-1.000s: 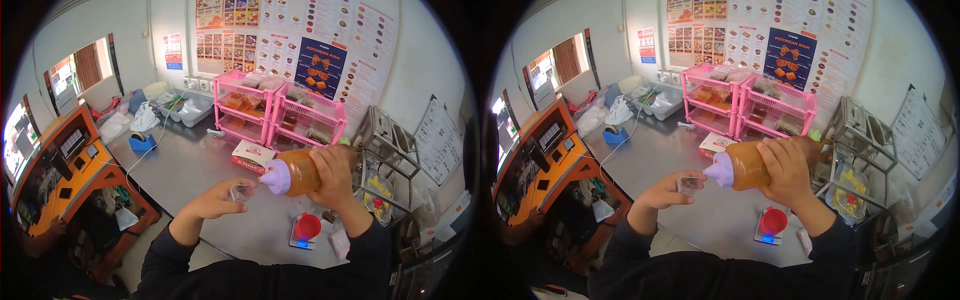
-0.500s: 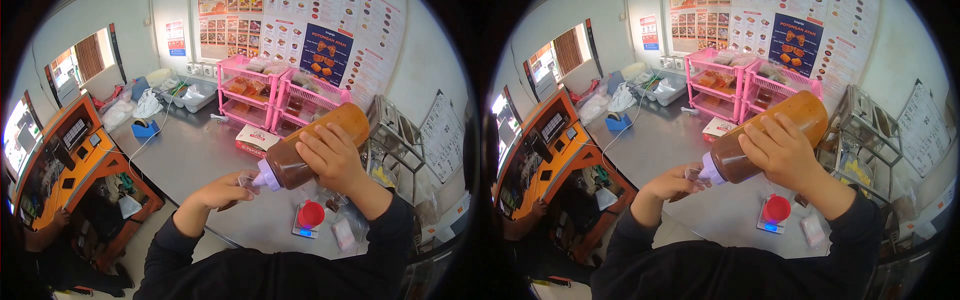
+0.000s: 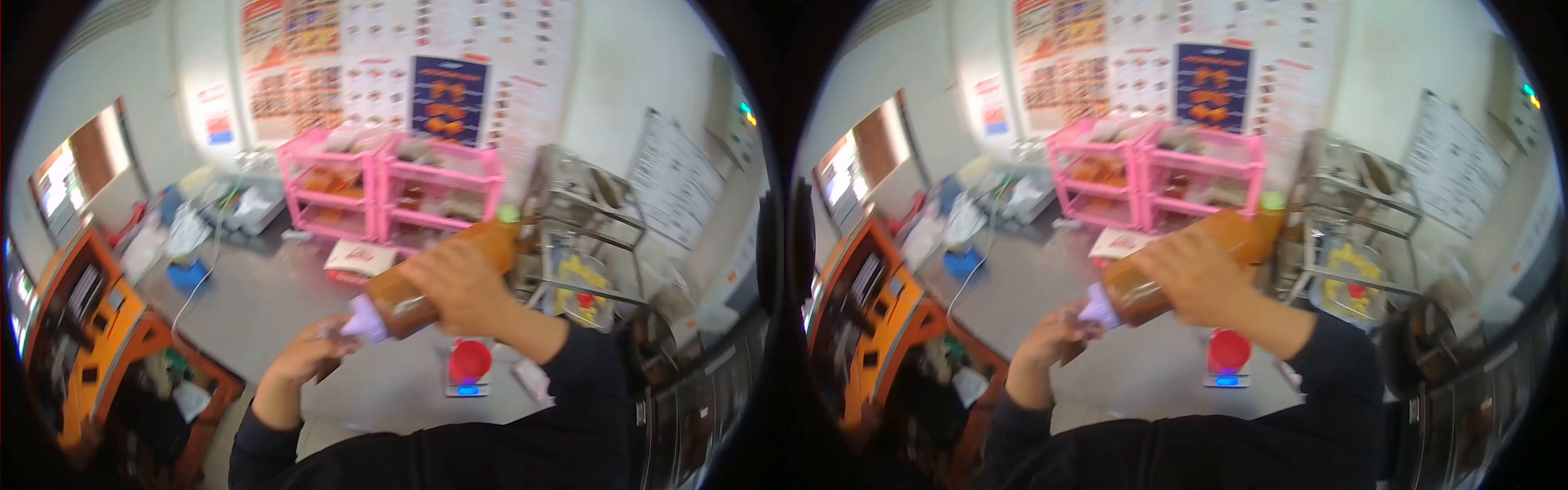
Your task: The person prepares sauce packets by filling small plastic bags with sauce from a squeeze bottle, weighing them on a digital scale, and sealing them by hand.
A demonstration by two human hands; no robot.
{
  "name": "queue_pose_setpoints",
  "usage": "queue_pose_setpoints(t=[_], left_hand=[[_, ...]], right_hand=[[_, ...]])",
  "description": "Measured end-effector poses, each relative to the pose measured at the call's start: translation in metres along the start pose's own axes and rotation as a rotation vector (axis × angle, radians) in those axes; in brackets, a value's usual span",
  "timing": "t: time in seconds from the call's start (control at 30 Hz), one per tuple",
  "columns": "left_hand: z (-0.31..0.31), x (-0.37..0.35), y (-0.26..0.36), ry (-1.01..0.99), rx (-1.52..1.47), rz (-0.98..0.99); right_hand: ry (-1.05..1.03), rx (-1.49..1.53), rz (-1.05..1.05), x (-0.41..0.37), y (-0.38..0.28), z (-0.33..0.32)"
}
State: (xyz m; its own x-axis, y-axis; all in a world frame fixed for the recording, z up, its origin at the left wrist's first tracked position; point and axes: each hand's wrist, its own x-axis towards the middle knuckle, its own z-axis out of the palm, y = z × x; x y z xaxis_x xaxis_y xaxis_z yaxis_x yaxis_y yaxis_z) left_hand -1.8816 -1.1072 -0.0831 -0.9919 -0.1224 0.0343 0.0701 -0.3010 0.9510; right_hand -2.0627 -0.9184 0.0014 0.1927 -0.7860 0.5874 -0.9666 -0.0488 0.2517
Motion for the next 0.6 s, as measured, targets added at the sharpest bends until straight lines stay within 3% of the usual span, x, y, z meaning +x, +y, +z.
queue_pose_setpoints(t=[0.13, 0.3, 0.4, 0.6], left_hand=[[-0.007, 0.007, -0.01, 0.053, -0.136, 0.133], [-0.015, 0.01, -0.021, 0.051, -0.295, 0.286], [-0.012, 0.004, -0.027, 0.144, -0.442, 0.342], [-0.013, -0.002, -0.047, -0.057, -0.514, 0.301]], right_hand=[[-0.044, 0.236, 0.288, -0.02, -0.012, 0.028], [-0.104, 0.606, 0.898, -0.039, -0.038, 0.079], [-0.106, 0.783, 1.046, -0.06, -0.055, 0.125], [0.188, 1.066, 0.975, -0.102, -0.086, 0.19]])
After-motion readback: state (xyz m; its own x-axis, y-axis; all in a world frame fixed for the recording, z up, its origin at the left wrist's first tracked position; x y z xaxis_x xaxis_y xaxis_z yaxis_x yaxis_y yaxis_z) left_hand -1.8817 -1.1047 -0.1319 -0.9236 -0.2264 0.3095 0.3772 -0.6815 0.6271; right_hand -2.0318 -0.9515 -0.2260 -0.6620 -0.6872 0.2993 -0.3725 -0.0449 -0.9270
